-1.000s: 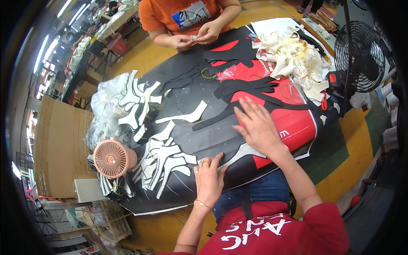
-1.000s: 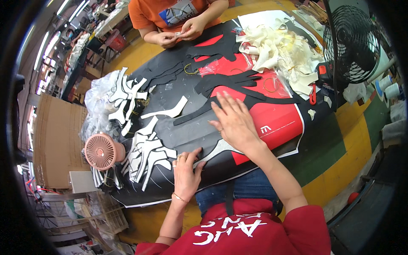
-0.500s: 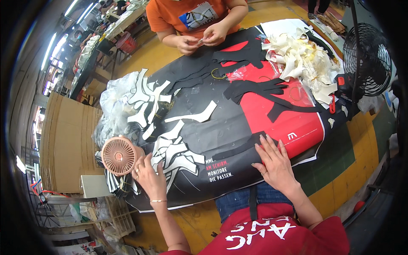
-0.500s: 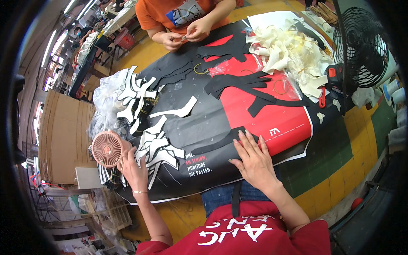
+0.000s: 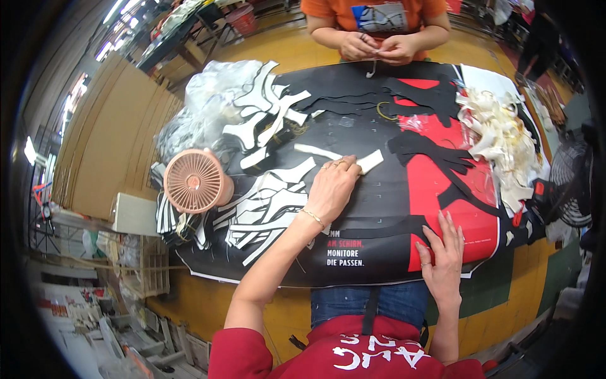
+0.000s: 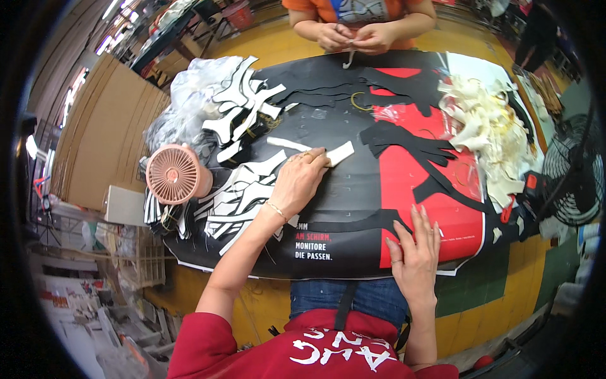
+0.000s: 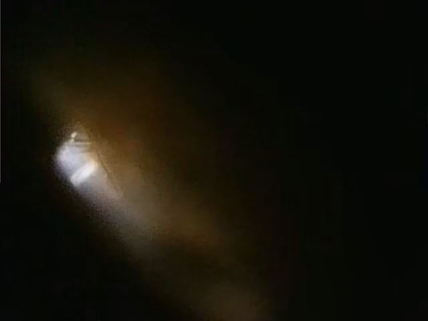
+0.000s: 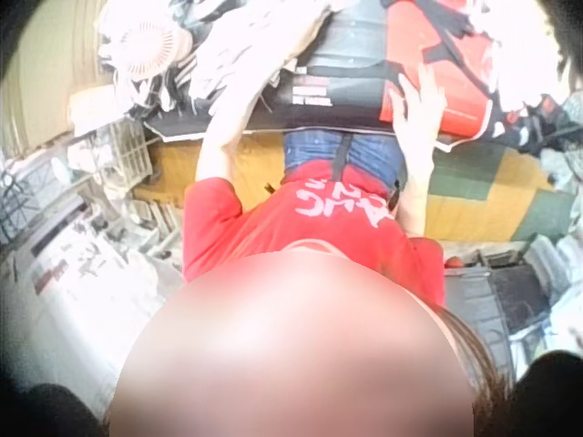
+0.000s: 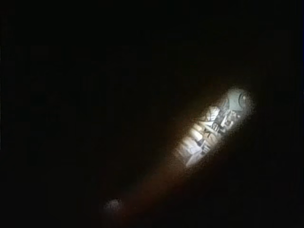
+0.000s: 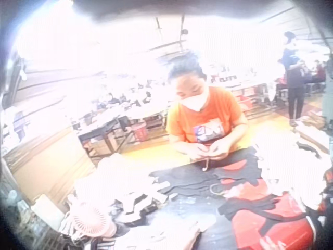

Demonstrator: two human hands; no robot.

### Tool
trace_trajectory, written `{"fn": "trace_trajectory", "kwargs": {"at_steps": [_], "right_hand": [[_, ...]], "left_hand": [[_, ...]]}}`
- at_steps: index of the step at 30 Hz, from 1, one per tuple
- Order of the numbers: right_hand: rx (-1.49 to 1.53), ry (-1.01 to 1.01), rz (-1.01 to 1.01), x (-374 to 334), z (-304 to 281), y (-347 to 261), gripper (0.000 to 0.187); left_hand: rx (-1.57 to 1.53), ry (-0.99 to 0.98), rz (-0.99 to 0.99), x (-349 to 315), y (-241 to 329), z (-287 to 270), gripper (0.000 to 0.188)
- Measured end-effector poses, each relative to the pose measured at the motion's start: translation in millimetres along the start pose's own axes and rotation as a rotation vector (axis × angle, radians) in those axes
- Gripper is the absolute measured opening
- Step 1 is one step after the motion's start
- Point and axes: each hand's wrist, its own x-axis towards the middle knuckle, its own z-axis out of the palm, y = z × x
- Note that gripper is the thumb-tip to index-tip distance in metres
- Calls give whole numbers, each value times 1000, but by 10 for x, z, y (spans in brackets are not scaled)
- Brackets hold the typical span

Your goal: The person repeatedly picks up small white fabric pieces and aligns them with black fabric pieces on a table, then places them down. The process is repeated multiple times with similar pieces.

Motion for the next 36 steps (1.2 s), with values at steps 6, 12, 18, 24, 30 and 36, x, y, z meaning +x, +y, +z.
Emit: {"fn": "trace_trajectory", "kwargs": {"at_steps": [6,12,18,24,30,36], "right_hand": [[38,1,-61,43,16,-28,30],[90,-11,-71,91,-10,-160,31],[319,26,90,68,-60,-114,34],[1577,-153,246,233,-14,-194,60],[1447,52,354,267,132,-431,26],[279,532,-167,342,233,-512,49]], "left_hand": [[-3,341,-241,325,-666,-225,22],[274,148,-460,767,-1516,-504,26],[-6,465,-379,656,-1104,-796,21],[-414,205,52,-205,348,-772,33],[-245,253,84,-373,741,-406,34],[-820,275,-327,-697,1138,-395,21]]}}
